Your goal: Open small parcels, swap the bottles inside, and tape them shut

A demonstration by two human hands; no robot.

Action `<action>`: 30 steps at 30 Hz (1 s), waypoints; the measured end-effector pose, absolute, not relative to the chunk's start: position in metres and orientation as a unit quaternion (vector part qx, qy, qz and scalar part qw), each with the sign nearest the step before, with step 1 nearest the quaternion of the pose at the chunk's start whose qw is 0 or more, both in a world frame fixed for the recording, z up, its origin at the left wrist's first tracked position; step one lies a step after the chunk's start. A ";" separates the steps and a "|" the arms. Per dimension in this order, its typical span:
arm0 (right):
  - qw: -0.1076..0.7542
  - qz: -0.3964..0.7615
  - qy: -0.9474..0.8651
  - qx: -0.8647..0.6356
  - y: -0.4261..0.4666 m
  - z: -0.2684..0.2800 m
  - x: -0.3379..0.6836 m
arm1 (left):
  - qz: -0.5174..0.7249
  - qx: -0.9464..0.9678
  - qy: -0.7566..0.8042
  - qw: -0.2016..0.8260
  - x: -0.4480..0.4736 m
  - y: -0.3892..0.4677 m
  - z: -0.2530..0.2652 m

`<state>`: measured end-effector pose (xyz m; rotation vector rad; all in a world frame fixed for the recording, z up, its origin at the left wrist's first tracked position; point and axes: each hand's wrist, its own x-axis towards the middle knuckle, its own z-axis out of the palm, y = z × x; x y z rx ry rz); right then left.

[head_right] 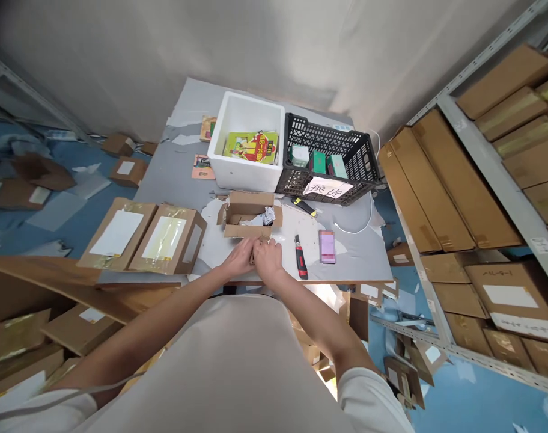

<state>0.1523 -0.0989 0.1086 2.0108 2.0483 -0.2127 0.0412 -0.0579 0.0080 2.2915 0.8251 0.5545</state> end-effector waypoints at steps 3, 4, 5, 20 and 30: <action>0.148 -0.045 0.717 0.680 -0.106 0.112 0.164 | 0.216 0.864 0.318 0.324 0.039 -0.057 0.010; 0.151 -0.038 0.718 0.678 -0.109 0.113 0.168 | 0.218 0.862 0.319 0.327 0.037 -0.056 0.012; 0.153 -0.033 0.723 0.673 -0.111 0.113 0.172 | 0.219 0.861 0.319 0.330 0.035 -0.055 0.013; 0.188 -0.116 0.661 0.718 -0.082 0.106 0.155 | 0.252 0.833 0.319 0.375 0.036 -0.056 0.005; -0.025 -0.054 0.726 0.685 -0.103 0.214 0.197 | 0.251 0.812 0.382 0.363 0.038 -0.064 0.015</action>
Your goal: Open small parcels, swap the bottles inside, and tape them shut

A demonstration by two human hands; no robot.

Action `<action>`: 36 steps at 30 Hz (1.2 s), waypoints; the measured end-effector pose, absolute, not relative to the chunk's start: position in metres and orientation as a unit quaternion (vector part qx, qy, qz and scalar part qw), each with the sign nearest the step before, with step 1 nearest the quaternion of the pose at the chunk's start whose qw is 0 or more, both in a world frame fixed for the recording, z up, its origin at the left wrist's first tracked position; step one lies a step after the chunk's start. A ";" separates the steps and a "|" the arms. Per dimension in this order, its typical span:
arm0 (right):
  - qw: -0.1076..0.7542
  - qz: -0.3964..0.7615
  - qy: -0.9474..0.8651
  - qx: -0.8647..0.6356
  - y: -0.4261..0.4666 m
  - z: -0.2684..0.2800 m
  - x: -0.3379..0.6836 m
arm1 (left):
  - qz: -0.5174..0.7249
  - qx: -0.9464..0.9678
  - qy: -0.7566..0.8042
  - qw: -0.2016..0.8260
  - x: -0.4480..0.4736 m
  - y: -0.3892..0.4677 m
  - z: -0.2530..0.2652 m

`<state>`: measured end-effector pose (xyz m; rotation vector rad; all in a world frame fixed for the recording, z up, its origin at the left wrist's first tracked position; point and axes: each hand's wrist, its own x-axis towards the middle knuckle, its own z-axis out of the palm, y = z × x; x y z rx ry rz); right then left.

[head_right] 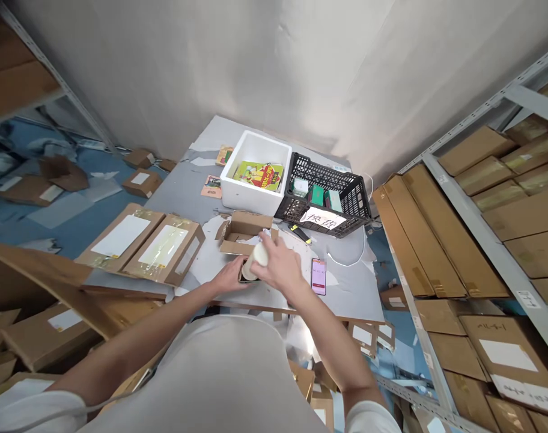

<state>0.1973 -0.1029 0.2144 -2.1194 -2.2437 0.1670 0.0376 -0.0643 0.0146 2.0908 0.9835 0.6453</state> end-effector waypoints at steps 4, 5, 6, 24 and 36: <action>0.249 0.121 -0.687 -0.672 -0.109 0.228 0.251 | 0.263 0.818 0.388 0.334 0.036 -0.068 0.018; 0.309 0.168 -0.654 -0.669 -0.110 0.220 0.260 | 0.258 0.821 0.395 0.320 0.035 -0.069 0.019; 0.366 0.225 -0.611 -0.665 -0.112 0.208 0.266 | 0.253 0.825 0.402 0.306 0.033 -0.070 0.020; 0.575 0.699 -0.179 -0.386 -0.119 0.125 0.190 | 0.518 0.511 0.366 0.581 0.072 -0.085 0.129; 0.483 0.616 -0.441 -0.438 -0.044 0.229 0.234 | 0.376 0.376 0.210 0.820 0.036 -0.079 0.125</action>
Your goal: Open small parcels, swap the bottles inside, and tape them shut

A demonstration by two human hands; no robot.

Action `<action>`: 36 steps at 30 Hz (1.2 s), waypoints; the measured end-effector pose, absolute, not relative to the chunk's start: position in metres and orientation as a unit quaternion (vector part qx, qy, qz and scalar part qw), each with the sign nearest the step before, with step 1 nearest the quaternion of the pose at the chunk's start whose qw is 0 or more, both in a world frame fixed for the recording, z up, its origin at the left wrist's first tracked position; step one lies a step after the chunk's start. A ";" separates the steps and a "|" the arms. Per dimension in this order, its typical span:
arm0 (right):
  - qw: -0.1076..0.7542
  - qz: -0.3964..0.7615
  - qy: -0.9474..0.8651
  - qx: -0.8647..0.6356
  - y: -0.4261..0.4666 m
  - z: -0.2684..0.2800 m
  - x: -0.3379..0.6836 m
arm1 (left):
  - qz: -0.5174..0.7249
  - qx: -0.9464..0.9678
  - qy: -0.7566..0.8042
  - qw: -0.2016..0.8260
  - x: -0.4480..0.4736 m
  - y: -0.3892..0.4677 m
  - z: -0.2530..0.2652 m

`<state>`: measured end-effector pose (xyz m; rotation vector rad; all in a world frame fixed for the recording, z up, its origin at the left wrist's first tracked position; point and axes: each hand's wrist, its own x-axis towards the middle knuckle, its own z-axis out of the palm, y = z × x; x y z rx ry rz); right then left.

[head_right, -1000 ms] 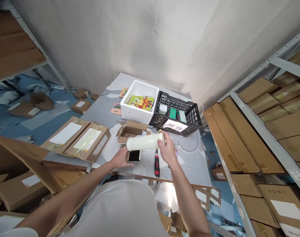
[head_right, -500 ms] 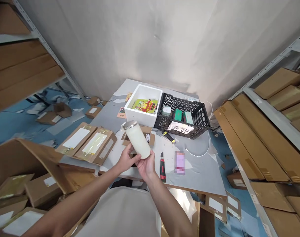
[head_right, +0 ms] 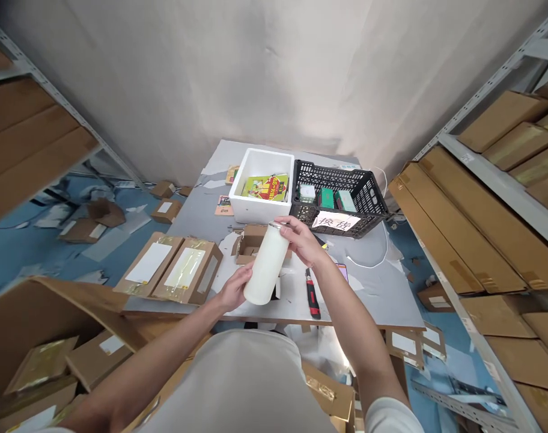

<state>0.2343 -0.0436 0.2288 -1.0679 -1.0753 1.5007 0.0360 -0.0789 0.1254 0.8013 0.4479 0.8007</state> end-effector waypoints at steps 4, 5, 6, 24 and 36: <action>0.524 0.493 -0.413 -0.559 -0.040 0.227 0.226 | 0.446 0.347 0.269 0.780 0.033 -0.089 0.115; 0.525 0.477 -0.410 -0.574 -0.040 0.226 0.226 | 0.456 0.344 0.284 0.770 0.032 -0.092 0.112; 0.521 0.472 -0.414 -0.578 -0.040 0.226 0.227 | 0.459 0.337 0.291 0.769 0.030 -0.094 0.111; 0.604 0.427 -0.414 -0.531 -0.038 0.207 0.214 | 0.426 0.325 0.303 0.788 0.030 -0.097 0.104; 0.602 0.458 -0.459 -0.465 -0.045 0.224 0.217 | 0.428 0.338 0.302 0.782 0.024 -0.097 0.101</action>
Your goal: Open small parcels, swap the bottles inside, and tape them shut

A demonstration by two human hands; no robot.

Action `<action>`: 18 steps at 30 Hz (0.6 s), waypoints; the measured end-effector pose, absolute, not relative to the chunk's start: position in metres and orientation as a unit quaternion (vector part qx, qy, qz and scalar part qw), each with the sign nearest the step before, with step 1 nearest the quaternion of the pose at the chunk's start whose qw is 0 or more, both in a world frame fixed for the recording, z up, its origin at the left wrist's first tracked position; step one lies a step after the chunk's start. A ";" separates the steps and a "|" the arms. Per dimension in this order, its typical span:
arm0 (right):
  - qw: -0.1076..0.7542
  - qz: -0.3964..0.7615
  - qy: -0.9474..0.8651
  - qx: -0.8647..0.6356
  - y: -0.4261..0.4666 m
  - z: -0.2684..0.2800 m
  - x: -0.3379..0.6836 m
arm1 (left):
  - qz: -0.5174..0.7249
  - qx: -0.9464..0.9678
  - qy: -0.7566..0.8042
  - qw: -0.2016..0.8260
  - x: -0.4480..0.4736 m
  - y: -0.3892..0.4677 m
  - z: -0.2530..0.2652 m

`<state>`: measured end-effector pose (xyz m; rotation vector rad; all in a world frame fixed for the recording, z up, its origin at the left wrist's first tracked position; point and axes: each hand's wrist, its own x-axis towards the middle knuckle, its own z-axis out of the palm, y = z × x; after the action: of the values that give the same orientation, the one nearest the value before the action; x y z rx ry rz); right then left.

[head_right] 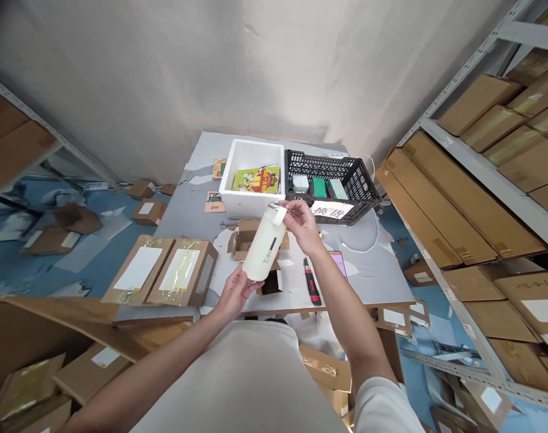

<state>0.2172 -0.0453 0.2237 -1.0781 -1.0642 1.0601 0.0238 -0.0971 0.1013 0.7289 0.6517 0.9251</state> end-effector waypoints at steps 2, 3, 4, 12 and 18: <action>0.605 0.432 -0.460 -0.485 -0.043 0.219 0.217 | 0.437 0.334 0.300 0.779 0.026 -0.098 0.101; 0.604 0.423 -0.462 -0.494 -0.041 0.215 0.217 | 0.444 0.331 0.302 0.776 0.027 -0.099 0.100; 0.602 0.413 -0.464 -0.502 -0.040 0.212 0.217 | 0.451 0.328 0.307 0.771 0.027 -0.099 0.100; 0.509 0.366 -0.601 -0.496 -0.053 0.223 0.234 | 0.432 0.306 0.284 0.799 0.019 -0.092 0.106; 0.446 0.353 -0.669 -0.478 -0.061 0.243 0.246 | 0.337 0.303 0.269 0.850 0.017 -0.079 0.112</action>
<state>0.2465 -0.0610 0.2426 -1.1831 -1.6579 0.8753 0.0168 -0.0790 0.1119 0.6391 0.5657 0.7101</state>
